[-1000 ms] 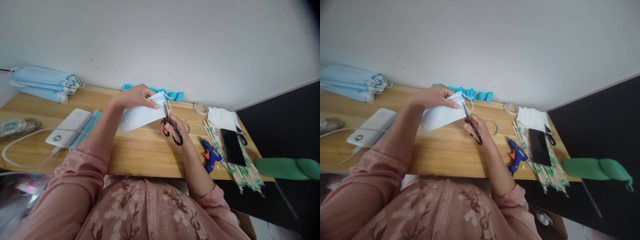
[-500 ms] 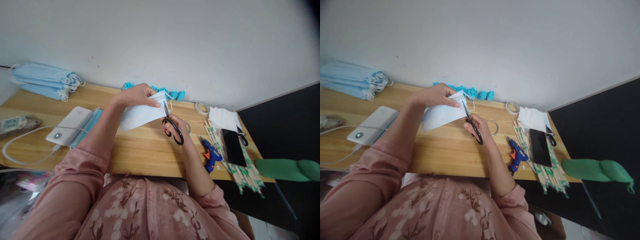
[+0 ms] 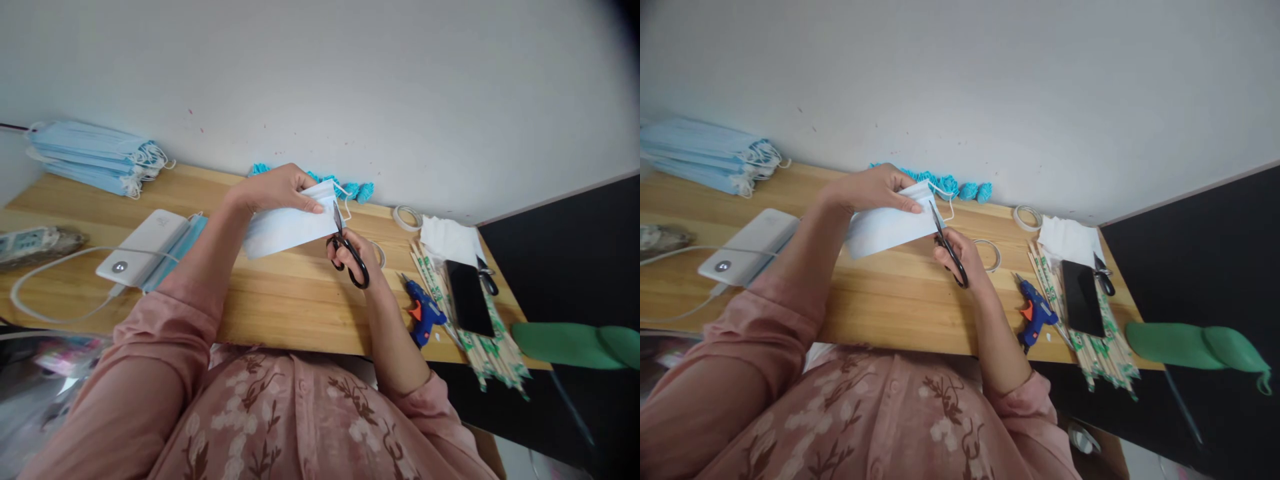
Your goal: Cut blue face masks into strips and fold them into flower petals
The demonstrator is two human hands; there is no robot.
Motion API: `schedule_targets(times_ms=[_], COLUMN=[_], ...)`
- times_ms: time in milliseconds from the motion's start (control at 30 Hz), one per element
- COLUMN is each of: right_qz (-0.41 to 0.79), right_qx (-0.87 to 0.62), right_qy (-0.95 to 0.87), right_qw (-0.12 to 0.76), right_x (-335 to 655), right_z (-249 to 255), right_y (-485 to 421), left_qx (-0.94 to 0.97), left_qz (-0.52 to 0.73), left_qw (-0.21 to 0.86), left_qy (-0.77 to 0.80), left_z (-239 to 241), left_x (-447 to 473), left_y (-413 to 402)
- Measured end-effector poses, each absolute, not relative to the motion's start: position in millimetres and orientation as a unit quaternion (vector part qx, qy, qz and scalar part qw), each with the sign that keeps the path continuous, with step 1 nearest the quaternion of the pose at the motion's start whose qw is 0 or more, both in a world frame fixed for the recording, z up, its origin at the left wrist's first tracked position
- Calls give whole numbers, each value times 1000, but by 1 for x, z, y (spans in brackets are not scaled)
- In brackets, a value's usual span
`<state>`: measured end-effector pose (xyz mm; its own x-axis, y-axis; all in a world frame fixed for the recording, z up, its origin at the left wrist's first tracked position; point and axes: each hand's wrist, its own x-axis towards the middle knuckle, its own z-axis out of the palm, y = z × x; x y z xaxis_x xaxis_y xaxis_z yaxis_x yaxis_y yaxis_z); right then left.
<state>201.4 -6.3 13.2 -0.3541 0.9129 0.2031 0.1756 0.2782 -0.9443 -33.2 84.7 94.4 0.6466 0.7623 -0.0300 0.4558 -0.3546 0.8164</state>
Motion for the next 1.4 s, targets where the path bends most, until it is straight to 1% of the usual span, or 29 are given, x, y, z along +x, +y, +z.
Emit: schedule_targets(times_ms=[133, 367, 833, 1033, 1200, 1300, 1400], right_qz=[436, 448, 447, 448, 436, 430, 437], right_qx=[-401, -412, -426, -424, -448, -458, -465], right_qy=[-700, -691, -675, -662, -645, -640, -632], right_qw=[399, 390, 403, 426, 438, 442, 441], right_x=[202, 200, 197, 196, 196, 197, 197], right_z=[13, 13, 15, 14, 13, 11, 10], right_y=[-5, -6, -7, -8, -8, -7, -6], left_qx=[806, 807, 810, 810, 822, 825, 816], left_qz=[178, 173, 168, 170, 192, 210, 224], left_qw=[416, 420, 421, 423, 415, 394, 397], left_qy=[382, 378, 372, 369, 340, 346, 354], left_z=[94, 93, 93, 92, 90, 89, 89], left_x=[-35, -32, -29, -29, -31, -33, -35], left_y=[85, 86, 83, 85, 88, 89, 90])
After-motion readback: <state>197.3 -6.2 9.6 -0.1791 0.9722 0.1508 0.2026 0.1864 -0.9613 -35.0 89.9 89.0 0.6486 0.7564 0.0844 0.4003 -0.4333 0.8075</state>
